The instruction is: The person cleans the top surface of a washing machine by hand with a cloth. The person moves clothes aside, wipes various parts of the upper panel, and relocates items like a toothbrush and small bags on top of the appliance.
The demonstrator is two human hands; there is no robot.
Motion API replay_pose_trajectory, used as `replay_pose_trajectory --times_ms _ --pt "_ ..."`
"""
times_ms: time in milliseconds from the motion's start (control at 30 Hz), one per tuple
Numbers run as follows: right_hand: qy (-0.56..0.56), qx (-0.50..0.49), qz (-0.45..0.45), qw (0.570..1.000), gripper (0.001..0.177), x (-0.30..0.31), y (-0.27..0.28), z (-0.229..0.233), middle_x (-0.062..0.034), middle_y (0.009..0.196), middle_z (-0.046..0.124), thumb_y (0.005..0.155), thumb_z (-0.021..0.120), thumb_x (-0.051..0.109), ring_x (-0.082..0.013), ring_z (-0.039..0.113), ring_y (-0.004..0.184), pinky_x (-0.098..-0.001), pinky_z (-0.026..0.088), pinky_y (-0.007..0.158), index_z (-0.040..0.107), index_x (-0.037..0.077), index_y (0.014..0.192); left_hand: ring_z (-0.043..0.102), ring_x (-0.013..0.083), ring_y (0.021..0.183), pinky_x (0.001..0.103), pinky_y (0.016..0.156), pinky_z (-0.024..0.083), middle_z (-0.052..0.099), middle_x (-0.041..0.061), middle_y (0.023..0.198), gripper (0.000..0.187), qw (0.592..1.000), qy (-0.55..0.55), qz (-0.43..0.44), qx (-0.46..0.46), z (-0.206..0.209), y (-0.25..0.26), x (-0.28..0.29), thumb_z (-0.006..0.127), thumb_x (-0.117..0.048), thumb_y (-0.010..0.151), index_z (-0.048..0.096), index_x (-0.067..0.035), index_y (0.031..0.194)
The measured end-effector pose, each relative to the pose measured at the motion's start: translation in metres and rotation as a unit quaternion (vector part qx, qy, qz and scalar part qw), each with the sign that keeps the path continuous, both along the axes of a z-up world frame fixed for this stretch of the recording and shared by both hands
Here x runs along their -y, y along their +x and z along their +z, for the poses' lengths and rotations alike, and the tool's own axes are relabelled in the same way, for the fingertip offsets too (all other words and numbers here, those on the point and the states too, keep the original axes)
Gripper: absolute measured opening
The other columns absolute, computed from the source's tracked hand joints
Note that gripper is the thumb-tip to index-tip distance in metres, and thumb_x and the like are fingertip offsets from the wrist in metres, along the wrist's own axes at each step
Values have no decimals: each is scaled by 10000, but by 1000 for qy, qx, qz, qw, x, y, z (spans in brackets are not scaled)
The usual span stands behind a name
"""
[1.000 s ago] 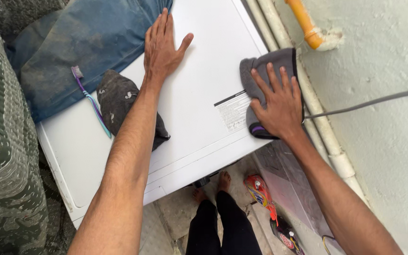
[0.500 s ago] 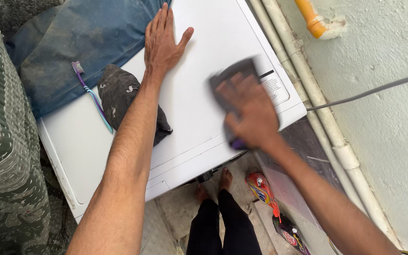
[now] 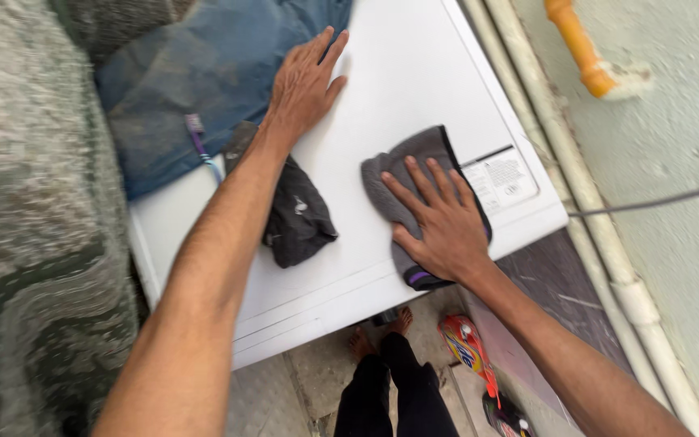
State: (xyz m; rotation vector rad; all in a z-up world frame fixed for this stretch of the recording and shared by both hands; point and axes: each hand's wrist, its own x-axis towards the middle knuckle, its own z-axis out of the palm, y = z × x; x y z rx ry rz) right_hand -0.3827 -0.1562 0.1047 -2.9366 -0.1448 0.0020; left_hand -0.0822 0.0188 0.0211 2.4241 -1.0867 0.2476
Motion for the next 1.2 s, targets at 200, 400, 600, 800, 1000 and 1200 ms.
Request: replay_pose_trajectory --times_ms 200,400,600,800,1000,1200 --pt "-19 25 -20 999 764 12 45 -16 -80 1701 214 903 488 531 -334 194 1540 -540 130 1235 271 366 1616 604 328 1200 496 901 504 577 174 1390 594 963 160 79 203 24 6 -80 741 -192 798 579 -21 1343" --pt "13 49 -37 998 771 19 123 -37 -103 1713 220 912 490 511 -349 182 1559 -562 119 1249 290 338 1637 737 255 872 371 678 627 708 140 1035 310 958 85 269 56 32 55 -109 530 -35 1113 539 -84 1419" --pt "16 41 -42 998 769 25 170 -44 -98 1711 225 909 509 514 -355 180 1557 -572 115 1239 304 352 1632 751 313 959 386 749 660 713 174 1178 260 988 -112 99 47 82 78 -145 439 17 1105 529 -57 1337" --pt "24 39 -41 998 759 24 194 -41 -112 1715 241 922 506 512 -356 189 1563 -575 114 1241 319 339 1636 746 353 1020 428 835 646 656 127 1359 329 993 5 42 110 101 67 -165 451 43 1057 543 -129 1323" --pt "38 35 -36 998 750 25 206 -41 -129 1706 246 919 492 505 -372 178 1558 -593 94 1227 335 327 1631 713 361 1006 495 814 559 576 154 1446 448 991 2 117 -64 95 37 -194 608 -6 966 469 -31 1392" --pt "30 39 -39 998 741 23 204 -44 -131 1710 249 930 489 498 -377 183 1564 -594 94 1234 341 321 1634 530 436 1269 543 1042 468 457 241 1413 636 969 -35 244 -2 38 -17 -223 838 -108 826 507 0 1358"
